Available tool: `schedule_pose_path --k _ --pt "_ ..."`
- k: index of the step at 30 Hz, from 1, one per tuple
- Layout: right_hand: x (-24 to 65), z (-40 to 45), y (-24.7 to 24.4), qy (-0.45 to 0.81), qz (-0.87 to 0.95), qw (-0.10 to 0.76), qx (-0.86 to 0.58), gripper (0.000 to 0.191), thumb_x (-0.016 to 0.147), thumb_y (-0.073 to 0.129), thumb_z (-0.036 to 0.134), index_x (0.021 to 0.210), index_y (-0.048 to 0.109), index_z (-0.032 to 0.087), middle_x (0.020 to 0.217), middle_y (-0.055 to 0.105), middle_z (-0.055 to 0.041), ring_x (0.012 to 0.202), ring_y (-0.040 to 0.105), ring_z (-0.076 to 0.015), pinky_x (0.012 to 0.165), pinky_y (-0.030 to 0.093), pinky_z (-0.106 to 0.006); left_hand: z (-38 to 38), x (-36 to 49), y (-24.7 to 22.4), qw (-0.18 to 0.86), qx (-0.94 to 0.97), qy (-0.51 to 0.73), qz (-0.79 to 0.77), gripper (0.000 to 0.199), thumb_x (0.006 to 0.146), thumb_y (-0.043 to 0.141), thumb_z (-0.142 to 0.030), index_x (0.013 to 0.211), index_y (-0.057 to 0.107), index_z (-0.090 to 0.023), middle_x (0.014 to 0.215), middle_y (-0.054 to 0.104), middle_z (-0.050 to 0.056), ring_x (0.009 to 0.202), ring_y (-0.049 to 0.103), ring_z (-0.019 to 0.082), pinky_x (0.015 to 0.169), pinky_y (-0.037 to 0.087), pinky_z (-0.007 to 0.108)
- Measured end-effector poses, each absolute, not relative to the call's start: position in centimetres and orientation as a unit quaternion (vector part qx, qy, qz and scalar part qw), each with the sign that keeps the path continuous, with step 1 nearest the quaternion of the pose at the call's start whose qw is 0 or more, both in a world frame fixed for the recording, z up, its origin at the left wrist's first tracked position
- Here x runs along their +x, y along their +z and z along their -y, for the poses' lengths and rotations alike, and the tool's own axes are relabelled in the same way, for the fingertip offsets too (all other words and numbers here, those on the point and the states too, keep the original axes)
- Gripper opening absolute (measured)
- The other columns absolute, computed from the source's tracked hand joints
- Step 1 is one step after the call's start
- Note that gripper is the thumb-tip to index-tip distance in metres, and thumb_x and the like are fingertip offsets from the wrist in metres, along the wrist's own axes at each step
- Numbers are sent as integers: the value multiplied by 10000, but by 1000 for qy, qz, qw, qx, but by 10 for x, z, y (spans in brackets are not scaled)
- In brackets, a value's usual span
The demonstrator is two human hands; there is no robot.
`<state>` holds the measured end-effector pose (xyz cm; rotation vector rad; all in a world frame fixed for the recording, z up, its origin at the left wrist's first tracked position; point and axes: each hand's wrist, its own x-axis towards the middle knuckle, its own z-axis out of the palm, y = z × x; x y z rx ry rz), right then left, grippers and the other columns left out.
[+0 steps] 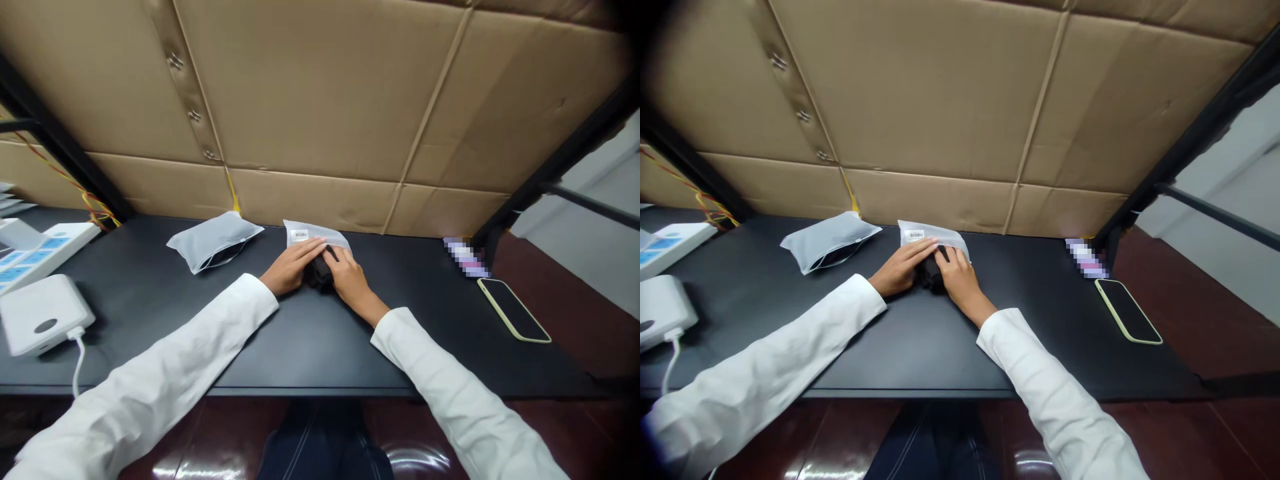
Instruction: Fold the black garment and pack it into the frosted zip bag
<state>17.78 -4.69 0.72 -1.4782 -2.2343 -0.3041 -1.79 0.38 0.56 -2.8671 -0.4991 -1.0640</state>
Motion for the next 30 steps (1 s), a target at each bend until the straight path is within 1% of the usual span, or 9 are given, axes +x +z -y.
schedule_pose_path --k 7,10,12,14,18,21,23,26,30 --pt "159 46 19 -42 719 116 -684 397 945 413 151 1298 587 95 1076 680 -214 1045 623 -327 880 516 -441 20 13 2 48 -930 -325 161 779 853 349 41 1570 158 -197 1555 375 130 1474 303 241 1182 358 493" --pt "156 45 16 -75 714 108 -687 408 943 456 248 1286 583 67 1109 666 -241 1057 596 -366 934 454 -527 21 13 0 49 -930 -329 156 734 876 359 18 1562 191 -181 1535 405 142 1460 330 240 1174 370 479" --pt "158 47 15 -105 747 126 -644 466 941 478 300 1307 556 23 1175 636 -265 1114 551 -381 995 407 -548 19 10 0 49 -922 -347 163 721 875 369 12 1554 223 -182 1513 436 148 1441 363 241 1152 398 471" --pt "162 50 15 -107 806 160 -559 433 939 486 275 1275 578 18 1198 627 -252 1150 525 -354 1022 408 -494 16 6 1 52 -913 -367 172 716 870 385 6 1546 253 -187 1497 456 152 1420 394 246 1138 415 472" --pt "179 53 21 -95 858 258 -435 269 914 505 150 1151 634 133 1162 631 -172 1141 513 -308 976 436 -454 9 -5 4 61 -903 -379 192 681 880 427 -38 1531 304 -202 1485 475 139 1388 432 259 1127 424 504" --pt "195 47 22 -106 815 322 -471 416 825 704 250 1209 568 165 1260 554 -168 1166 475 -342 956 428 -492 2 -13 4 68 -899 -373 217 601 902 454 -90 1485 400 -222 1427 543 116 1325 494 266 1084 457 521" --pt "205 39 18 -91 790 328 -510 483 753 790 319 1153 565 169 1190 571 -154 1086 505 -327 884 463 -456 -2 -16 4 67 -900 -369 224 523 911 485 -124 1426 484 -220 1356 605 108 1268 539 263 1052 481 511" --pt "218 26 10 -58 773 328 -540 336 753 790 326 965 566 193 967 605 -89 916 534 -265 750 474 -372 -6 -19 5 80 -904 -371 198 403 912 545 -161 1311 588 -199 1250 675 98 1171 596 248 994 519 462" --pt "227 16 1 -38 757 336 -559 197 795 716 221 771 521 211 821 581 -37 799 522 -211 696 430 -318 -7 -18 5 108 -907 -377 154 261 915 573 -176 1160 665 -186 1123 729 84 1041 649 217 890 551 388"
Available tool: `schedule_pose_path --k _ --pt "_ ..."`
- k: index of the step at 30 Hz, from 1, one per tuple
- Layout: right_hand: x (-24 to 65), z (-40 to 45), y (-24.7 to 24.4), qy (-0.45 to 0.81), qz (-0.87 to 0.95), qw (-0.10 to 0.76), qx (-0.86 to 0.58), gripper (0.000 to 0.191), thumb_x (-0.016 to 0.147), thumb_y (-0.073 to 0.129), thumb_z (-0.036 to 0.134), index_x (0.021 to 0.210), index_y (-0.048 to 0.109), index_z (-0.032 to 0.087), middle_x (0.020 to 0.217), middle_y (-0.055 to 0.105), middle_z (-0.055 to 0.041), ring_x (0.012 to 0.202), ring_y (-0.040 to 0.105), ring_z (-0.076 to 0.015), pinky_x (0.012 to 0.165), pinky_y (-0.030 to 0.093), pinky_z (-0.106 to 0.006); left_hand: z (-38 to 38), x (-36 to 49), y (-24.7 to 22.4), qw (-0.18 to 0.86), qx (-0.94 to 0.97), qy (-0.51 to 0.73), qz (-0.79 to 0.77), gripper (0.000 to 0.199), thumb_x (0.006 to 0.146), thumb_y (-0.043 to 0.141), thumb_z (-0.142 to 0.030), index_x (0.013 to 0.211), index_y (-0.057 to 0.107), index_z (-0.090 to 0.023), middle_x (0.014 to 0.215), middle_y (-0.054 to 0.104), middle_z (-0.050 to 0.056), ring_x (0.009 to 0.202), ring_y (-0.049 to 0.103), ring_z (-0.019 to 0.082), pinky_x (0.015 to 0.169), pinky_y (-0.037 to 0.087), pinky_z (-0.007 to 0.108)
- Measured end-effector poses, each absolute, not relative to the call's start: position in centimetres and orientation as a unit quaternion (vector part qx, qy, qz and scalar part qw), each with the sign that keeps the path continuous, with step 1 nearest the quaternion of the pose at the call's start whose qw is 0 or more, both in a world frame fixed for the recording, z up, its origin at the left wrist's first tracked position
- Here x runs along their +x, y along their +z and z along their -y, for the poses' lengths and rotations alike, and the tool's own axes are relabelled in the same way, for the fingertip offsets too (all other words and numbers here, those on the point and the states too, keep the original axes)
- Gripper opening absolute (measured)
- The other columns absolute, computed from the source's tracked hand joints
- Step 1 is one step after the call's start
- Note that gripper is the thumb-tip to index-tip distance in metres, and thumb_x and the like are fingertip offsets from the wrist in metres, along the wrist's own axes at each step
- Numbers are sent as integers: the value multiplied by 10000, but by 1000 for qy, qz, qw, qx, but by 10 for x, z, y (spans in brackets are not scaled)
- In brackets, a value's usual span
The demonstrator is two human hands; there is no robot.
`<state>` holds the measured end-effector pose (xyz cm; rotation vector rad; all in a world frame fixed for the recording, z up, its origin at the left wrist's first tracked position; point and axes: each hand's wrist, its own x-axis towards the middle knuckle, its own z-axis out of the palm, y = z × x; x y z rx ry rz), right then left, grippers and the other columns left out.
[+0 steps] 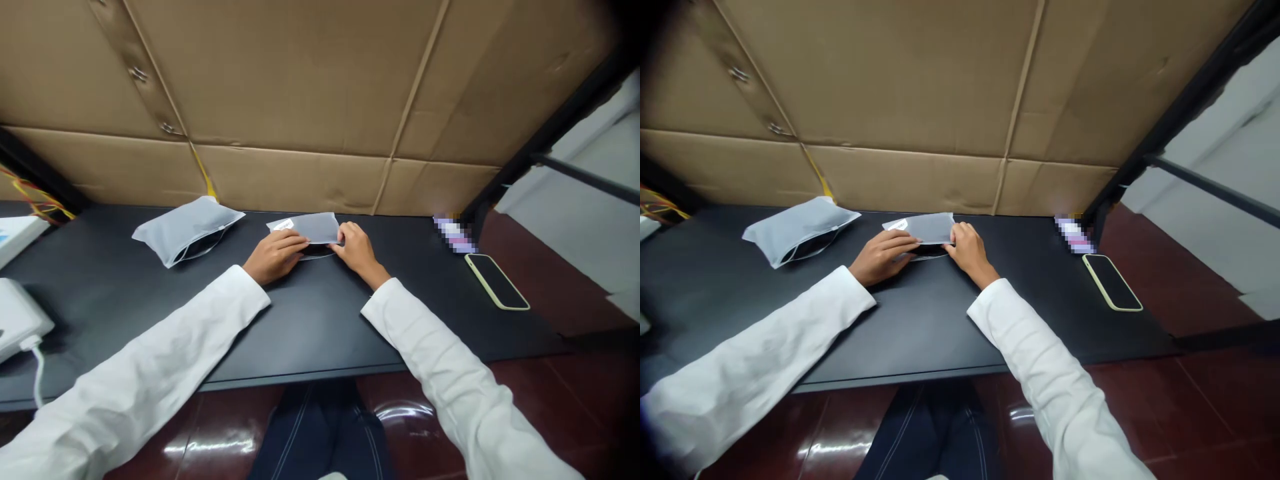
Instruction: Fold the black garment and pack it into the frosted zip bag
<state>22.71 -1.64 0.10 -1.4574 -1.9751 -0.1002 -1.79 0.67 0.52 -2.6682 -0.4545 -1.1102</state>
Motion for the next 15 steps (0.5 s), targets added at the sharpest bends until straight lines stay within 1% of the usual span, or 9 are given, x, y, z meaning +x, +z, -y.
schedule_pose_path --k 3,5,7,9,10,12,15 --pt "227 16 -1 -30 744 328 -581 213 783 670 150 685 492 214 769 569 -26 777 515 -201 690 408 -307 -4 -17 8 113 -913 -367 135 188 937 540 -171 1046 691 -189 1032 746 68 958 661 183 818 548 332" --pt "225 18 -1 -26 736 332 -589 202 767 646 122 674 493 213 756 566 -24 763 512 -196 684 401 -304 -2 -16 11 127 -921 -343 135 179 950 511 -174 960 689 -186 991 744 62 911 653 175 766 535 312" --pt "223 20 0 -11 744 342 -574 182 765 643 131 679 504 211 752 561 -19 746 510 -187 683 405 -300 2 -16 16 148 -930 -300 151 219 965 467 -177 887 671 -185 958 732 62 870 636 176 721 512 307" --pt "224 22 1 17 769 354 -532 174 770 687 194 710 524 207 771 564 -15 755 519 -181 697 425 -295 4 -16 19 168 -937 -253 173 260 973 418 -170 863 653 -181 915 709 69 832 615 179 691 487 305" --pt "224 23 1 31 783 359 -507 181 767 714 232 735 538 203 791 569 -16 771 526 -181 712 440 -296 5 -16 20 175 -939 -234 183 263 973 404 -169 877 649 -175 888 695 73 818 605 183 683 478 304" --pt "225 25 3 44 810 361 -460 192 768 742 274 797 569 197 854 583 -30 830 541 -191 767 471 -313 5 -16 19 177 -941 -210 198 249 972 400 -180 967 647 -161 854 668 80 808 594 193 685 470 305" --pt "222 30 6 9 838 342 -424 109 811 682 208 893 612 192 952 593 -66 934 531 -220 860 491 -364 1 -17 13 135 -948 -207 199 288 977 385 -184 1136 624 -158 847 648 81 810 589 197 725 474 307"
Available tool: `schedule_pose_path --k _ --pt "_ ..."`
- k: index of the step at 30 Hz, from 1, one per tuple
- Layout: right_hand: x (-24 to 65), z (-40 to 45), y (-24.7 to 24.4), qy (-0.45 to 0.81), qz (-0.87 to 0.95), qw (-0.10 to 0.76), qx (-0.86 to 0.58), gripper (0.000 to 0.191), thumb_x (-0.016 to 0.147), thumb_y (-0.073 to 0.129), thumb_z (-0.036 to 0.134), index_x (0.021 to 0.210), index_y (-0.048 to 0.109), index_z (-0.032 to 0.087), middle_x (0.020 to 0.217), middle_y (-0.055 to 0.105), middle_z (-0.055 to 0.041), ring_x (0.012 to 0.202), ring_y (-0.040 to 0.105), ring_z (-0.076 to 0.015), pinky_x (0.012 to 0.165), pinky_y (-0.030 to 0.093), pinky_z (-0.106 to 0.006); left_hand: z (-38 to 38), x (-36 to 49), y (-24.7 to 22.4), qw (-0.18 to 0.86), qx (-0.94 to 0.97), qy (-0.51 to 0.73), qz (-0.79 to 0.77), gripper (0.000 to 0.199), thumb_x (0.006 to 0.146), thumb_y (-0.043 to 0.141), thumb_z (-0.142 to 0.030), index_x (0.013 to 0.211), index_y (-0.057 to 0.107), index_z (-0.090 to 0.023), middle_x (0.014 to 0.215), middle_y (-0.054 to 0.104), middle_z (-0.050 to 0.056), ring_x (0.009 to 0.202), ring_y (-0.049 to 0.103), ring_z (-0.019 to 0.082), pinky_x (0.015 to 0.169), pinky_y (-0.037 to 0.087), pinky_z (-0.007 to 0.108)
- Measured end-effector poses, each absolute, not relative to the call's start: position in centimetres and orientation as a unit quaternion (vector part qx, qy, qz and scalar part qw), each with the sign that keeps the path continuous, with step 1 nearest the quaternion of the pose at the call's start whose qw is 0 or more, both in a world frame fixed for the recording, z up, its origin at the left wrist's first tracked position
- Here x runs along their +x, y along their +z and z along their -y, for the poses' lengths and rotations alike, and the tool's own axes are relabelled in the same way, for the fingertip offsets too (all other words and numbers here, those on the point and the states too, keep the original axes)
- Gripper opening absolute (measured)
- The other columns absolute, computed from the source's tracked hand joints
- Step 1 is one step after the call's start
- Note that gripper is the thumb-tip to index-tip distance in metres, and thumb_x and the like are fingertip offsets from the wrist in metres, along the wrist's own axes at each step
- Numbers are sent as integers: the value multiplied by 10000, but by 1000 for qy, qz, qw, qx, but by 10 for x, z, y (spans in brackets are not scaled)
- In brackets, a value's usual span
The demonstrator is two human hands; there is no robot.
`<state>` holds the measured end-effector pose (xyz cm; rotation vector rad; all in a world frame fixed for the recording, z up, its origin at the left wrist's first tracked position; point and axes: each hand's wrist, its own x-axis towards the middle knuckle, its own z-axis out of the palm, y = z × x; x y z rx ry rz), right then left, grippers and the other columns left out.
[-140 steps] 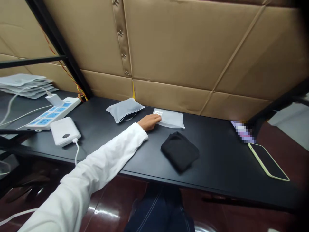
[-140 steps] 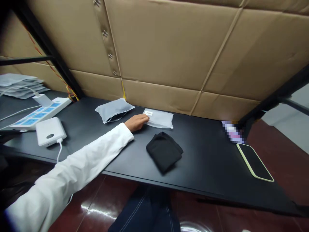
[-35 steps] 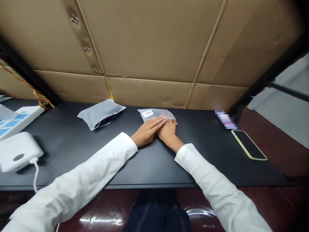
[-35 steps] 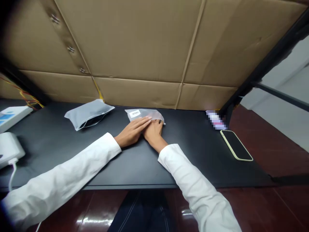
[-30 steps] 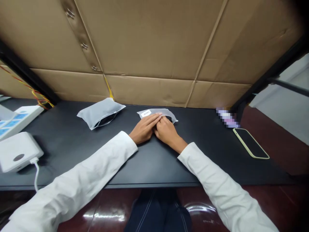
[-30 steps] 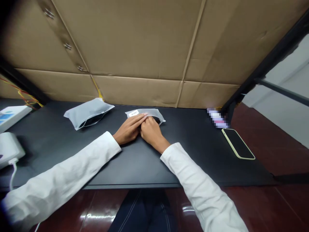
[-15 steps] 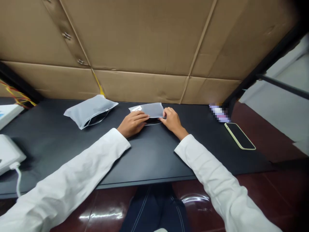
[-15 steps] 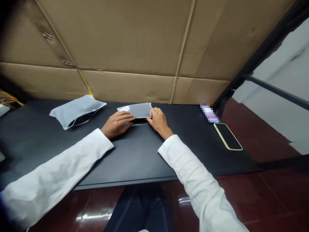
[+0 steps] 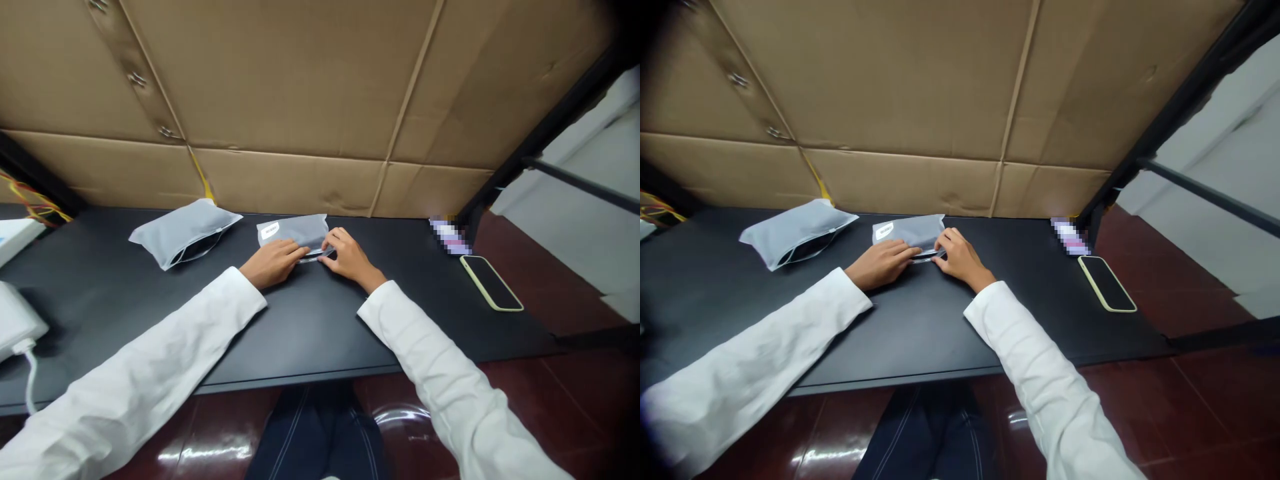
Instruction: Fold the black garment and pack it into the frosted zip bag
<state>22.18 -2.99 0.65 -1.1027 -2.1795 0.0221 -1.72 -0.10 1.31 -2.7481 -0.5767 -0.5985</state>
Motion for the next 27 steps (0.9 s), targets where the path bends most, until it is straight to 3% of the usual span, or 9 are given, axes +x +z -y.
schedule_pose_path --k 4,7,11,17,22,27 --pt "214 35 9 -42 864 308 -397 309 830 478 6 1031 637 178 1090 591 -96 1044 503 -221 909 495 -349 -7 -19 7 75 -956 -207 193 327 973 356 -175 1108 654 -164 814 639 81 778 582 204 740 486 322" --pt "216 31 7 -53 857 315 -405 397 819 422 -41 1074 644 168 1158 585 -104 1091 496 -214 932 489 -330 -10 -20 7 90 -956 -183 212 347 968 343 -188 1043 681 -161 797 642 91 768 582 220 715 495 342" --pt "227 21 0 -27 817 349 -458 245 827 538 32 988 665 166 1092 600 -104 1064 524 -217 936 484 -340 -8 -22 7 93 -955 -171 226 327 980 387 -263 1078 677 -147 860 655 92 819 613 215 705 500 318" --pt "228 19 -8 103 791 402 -450 62 871 608 170 882 668 177 982 601 -40 752 601 -123 754 524 -271 -3 -22 9 107 -954 -152 235 376 993 379 -318 1059 711 -153 806 668 87 762 640 195 708 498 302" --pt "222 24 -7 159 788 436 -405 55 845 655 213 816 683 175 950 613 -41 758 609 -130 752 539 -276 6 -18 13 104 -935 -72 330 399 975 378 -352 1125 694 -161 729 686 101 608 639 223 593 471 316" --pt "220 26 -3 189 803 433 -363 57 826 669 199 783 694 170 923 637 -33 742 605 -123 740 519 -266 14 -13 14 102 -918 -31 381 358 935 393 -303 1040 692 -138 703 687 132 575 646 255 571 468 331"
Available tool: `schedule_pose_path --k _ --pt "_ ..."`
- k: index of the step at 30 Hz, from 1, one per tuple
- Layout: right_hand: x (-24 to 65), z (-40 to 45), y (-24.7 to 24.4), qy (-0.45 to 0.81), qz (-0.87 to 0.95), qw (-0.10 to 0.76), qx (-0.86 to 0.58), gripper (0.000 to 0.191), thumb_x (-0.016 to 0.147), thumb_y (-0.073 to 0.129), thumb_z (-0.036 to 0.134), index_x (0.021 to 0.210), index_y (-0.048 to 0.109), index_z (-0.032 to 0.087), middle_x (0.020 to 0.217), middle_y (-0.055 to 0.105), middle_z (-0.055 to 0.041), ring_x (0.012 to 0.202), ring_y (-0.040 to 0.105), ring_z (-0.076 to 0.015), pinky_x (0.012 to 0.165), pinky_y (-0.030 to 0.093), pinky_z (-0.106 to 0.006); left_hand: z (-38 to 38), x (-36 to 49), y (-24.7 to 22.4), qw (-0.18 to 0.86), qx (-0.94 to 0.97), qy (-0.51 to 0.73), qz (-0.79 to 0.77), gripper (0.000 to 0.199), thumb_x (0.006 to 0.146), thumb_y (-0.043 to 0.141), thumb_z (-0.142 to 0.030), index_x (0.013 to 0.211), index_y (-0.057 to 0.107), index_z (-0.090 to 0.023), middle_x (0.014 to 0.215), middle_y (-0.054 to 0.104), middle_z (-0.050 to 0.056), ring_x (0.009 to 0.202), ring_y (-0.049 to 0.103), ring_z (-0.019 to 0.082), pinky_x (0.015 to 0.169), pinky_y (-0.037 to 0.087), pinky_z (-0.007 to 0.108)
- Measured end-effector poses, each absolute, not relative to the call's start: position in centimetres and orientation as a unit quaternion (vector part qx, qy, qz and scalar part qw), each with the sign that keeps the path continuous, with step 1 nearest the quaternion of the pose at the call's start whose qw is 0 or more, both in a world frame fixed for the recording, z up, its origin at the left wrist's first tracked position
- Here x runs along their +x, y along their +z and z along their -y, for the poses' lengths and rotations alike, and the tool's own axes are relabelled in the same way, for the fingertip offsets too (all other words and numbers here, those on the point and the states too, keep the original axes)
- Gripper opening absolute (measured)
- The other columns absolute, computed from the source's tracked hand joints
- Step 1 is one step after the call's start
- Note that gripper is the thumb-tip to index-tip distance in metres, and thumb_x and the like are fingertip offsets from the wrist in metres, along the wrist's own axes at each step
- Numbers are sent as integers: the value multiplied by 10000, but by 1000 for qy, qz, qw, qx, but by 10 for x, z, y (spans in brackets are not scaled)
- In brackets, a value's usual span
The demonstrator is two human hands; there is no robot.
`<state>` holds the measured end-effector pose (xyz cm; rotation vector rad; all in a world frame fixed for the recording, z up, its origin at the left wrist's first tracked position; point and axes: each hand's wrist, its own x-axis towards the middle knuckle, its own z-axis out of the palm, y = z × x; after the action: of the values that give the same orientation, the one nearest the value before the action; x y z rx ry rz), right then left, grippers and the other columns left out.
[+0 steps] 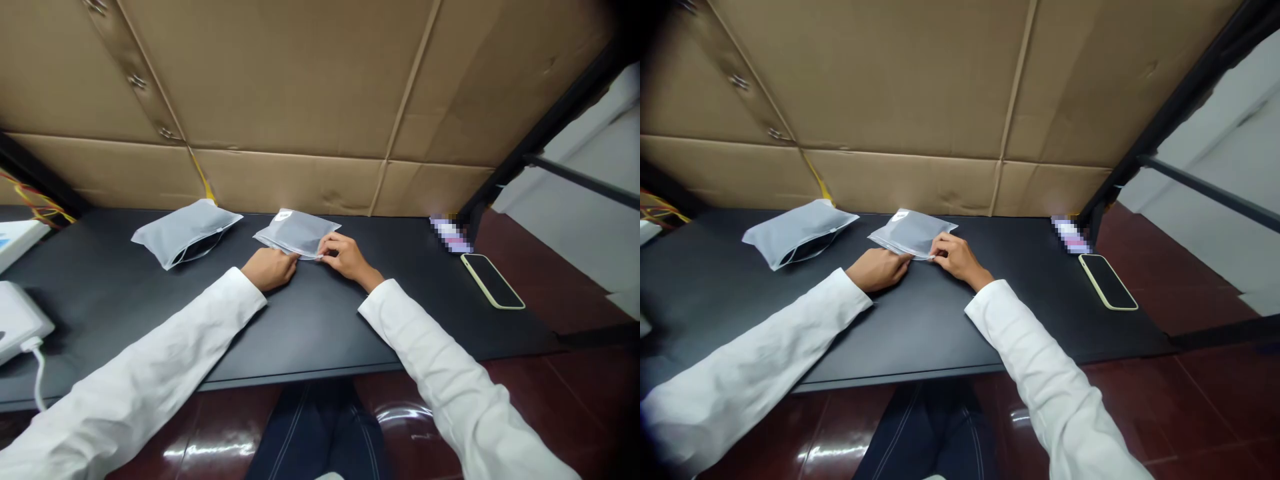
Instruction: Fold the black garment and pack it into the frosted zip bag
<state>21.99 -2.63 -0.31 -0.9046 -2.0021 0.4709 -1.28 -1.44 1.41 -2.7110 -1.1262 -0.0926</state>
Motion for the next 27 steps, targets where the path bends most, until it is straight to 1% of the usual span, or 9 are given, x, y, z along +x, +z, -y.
schedule_pose_path --k 7,11,14,15,16,18,21,24,27 --pt "218 30 7 249 790 423 -368 179 761 771 303 707 679 160 855 642 -26 735 605 -132 675 501 -266 20 -11 13 88 -902 -53 420 281 916 445 -306 932 692 -173 654 677 98 572 650 250 567 438 316" --pt "212 33 6 280 781 420 -367 183 752 778 291 690 671 156 849 637 -25 755 614 -134 684 505 -263 22 -14 8 68 -917 -146 366 298 930 480 -403 876 679 -187 692 686 64 589 637 212 538 396 284" --pt "205 36 1 281 776 434 -360 135 758 776 251 706 687 163 854 639 -21 749 614 -125 675 505 -247 23 -15 4 107 -920 -230 299 279 928 500 -348 741 626 -184 622 634 29 546 587 161 510 360 263" --pt "203 36 0 273 776 439 -362 130 760 778 250 710 691 167 849 640 -18 730 608 -121 660 502 -243 23 -15 3 122 -918 -254 280 251 925 504 -309 739 616 -183 626 627 22 549 579 149 512 362 258" --pt "201 37 -2 261 776 444 -365 125 764 778 251 715 695 171 845 642 -16 713 602 -119 648 500 -242 23 -15 4 134 -915 -273 264 203 921 508 -271 777 621 -183 655 633 20 567 580 142 518 372 254" --pt "198 38 -4 231 777 454 -370 96 786 760 241 736 702 183 846 654 -16 704 603 -122 654 506 -250 23 -14 6 147 -912 -298 239 129 908 510 -205 933 635 -184 756 658 24 635 604 140 543 406 245" --pt "194 39 -5 176 782 470 -368 58 832 691 172 794 716 206 884 687 -24 784 641 -147 742 529 -282 25 -13 11 141 -914 -316 211 215 894 504 -160 1080 609 -187 882 669 42 737 637 150 589 456 240" --pt "189 42 -3 124 775 501 -363 116 842 652 127 818 725 214 897 709 -29 832 665 -162 792 537 -301 27 -12 15 145 -910 -336 195 170 913 538 -216 1068 598 -181 905 670 54 754 640 154 620 483 248" --pt "183 47 1 101 756 530 -371 114 835 660 132 795 727 215 869 717 -26 807 674 -161 777 544 -299 27 -11 16 182 -896 -362 179 95 936 556 -218 1016 599 -190 830 666 32 698 616 138 606 470 246"
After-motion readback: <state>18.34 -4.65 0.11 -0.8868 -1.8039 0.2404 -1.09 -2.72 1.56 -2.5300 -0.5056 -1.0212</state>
